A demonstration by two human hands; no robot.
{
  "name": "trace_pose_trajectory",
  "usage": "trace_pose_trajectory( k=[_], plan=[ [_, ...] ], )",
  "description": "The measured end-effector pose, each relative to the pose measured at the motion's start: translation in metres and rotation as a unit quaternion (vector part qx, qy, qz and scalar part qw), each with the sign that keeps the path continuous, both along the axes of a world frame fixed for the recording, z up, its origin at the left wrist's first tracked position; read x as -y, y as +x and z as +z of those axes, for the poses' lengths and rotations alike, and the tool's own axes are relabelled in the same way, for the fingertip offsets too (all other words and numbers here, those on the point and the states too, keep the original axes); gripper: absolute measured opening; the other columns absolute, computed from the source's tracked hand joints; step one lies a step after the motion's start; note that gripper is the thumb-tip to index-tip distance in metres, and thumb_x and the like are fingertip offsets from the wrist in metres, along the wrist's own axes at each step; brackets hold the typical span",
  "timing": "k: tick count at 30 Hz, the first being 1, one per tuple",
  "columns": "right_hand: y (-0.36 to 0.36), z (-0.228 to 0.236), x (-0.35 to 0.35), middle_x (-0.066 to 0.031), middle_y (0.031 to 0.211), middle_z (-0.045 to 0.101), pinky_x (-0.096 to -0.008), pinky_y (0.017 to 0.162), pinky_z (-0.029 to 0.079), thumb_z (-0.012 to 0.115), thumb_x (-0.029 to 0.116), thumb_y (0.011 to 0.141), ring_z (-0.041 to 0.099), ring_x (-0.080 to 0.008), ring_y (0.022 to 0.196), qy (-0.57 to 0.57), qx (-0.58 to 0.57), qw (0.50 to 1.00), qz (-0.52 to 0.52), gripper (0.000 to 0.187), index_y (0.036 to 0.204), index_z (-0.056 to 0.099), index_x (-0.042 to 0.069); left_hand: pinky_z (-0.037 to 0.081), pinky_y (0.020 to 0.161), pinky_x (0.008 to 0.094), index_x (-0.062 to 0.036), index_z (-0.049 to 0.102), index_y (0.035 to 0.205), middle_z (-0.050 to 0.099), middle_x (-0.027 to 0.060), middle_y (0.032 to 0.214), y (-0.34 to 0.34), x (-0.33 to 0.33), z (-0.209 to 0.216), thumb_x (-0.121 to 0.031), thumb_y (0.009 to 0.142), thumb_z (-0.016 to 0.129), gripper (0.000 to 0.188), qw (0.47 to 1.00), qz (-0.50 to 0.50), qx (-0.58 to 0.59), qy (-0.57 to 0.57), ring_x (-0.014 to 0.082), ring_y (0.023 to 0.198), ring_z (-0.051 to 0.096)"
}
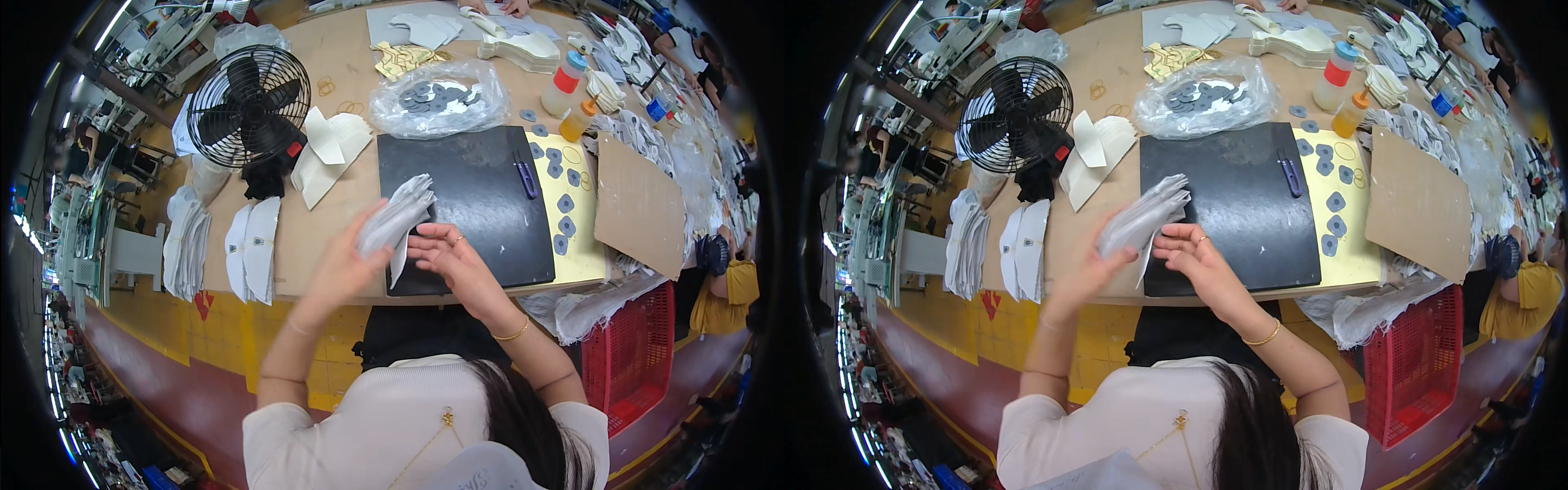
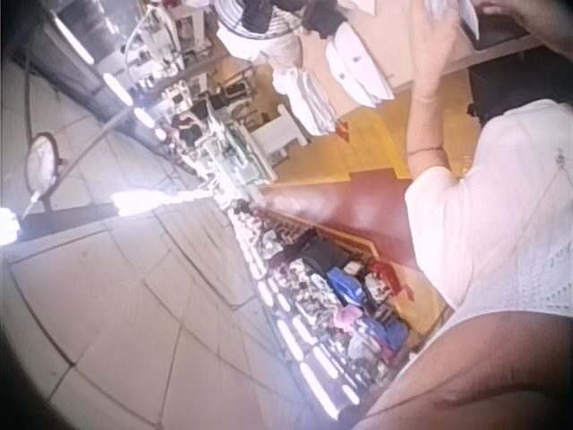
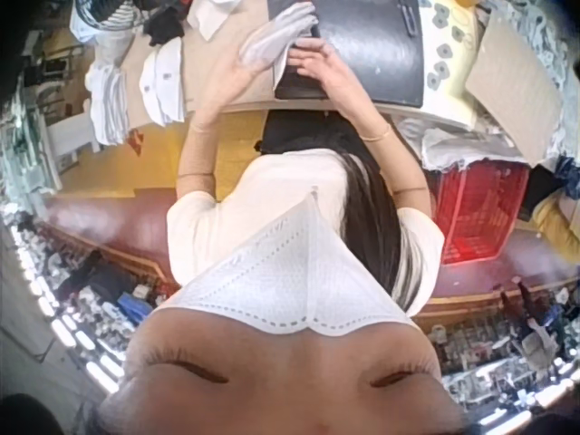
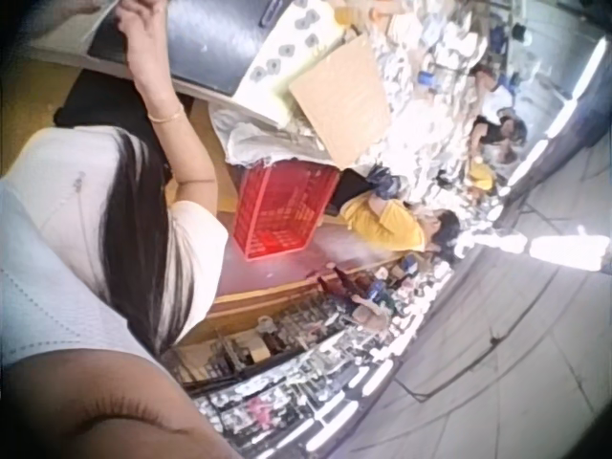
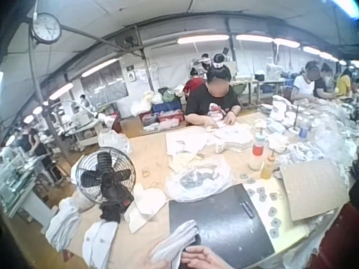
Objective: The person folds white fabric pieces and then applies glue from a squeeze bottle onto small gray circular fabric parts, placing them on a black work surface. The person repeats this process for multiple parts.
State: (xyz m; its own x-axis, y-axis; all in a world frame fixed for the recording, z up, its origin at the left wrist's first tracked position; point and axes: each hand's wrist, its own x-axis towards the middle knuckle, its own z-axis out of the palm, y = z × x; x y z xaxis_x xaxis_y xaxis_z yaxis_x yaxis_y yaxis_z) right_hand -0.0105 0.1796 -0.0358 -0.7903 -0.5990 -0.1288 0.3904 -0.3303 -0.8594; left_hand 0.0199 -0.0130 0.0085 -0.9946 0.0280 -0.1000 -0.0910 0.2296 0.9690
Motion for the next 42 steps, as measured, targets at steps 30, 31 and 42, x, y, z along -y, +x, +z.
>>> trace_pose_trajectory(
  k=[30,31,42],
  plan=[
    [-0.043,0.08,-0.012,-0.0071,0.086,0.054,-0.0318,0.067,0.044,0.076,0.013,0.069,0.053,-0.0209,0.078,0.258,-0.501,0.815,-0.135,0.028,0.093,0.063,0.005,0.059,0.077,0.0358,-0.0029,0.036,0.133,0.054,0.0152,0.115,-0.03,0.007,0.055,-0.003,0.084,0.055,0.052,0.894,-0.128,0.263,0.34,0.0246,0.1,0.06],
    [-0.042,0.073,-0.011,-0.0077,0.09,0.055,-0.0336,0.071,0.044,0.076,0.014,0.069,0.053,-0.0236,0.082,0.269,-0.55,0.764,-0.202,0.031,0.095,0.063,0.005,0.059,0.077,0.0361,-0.0022,0.036,0.133,0.054,0.0151,0.115,-0.03,0.007,0.057,-0.003,0.085,0.054,0.051,0.9,-0.123,0.264,0.326,0.0241,0.099,0.061],
    [-0.026,0.045,0.004,-0.0144,0.112,0.053,-0.0347,0.084,0.048,0.075,0.002,0.064,0.057,-0.0313,0.098,0.249,-0.512,0.815,-0.109,0.069,0.127,0.046,0.006,0.041,0.098,0.0394,-0.0152,0.006,0.146,0.047,0.0244,0.128,-0.027,0.005,0.066,-0.057,0.095,0.028,0.069,0.869,-0.112,0.277,0.394,0.0313,0.112,0.055]
  ],
)
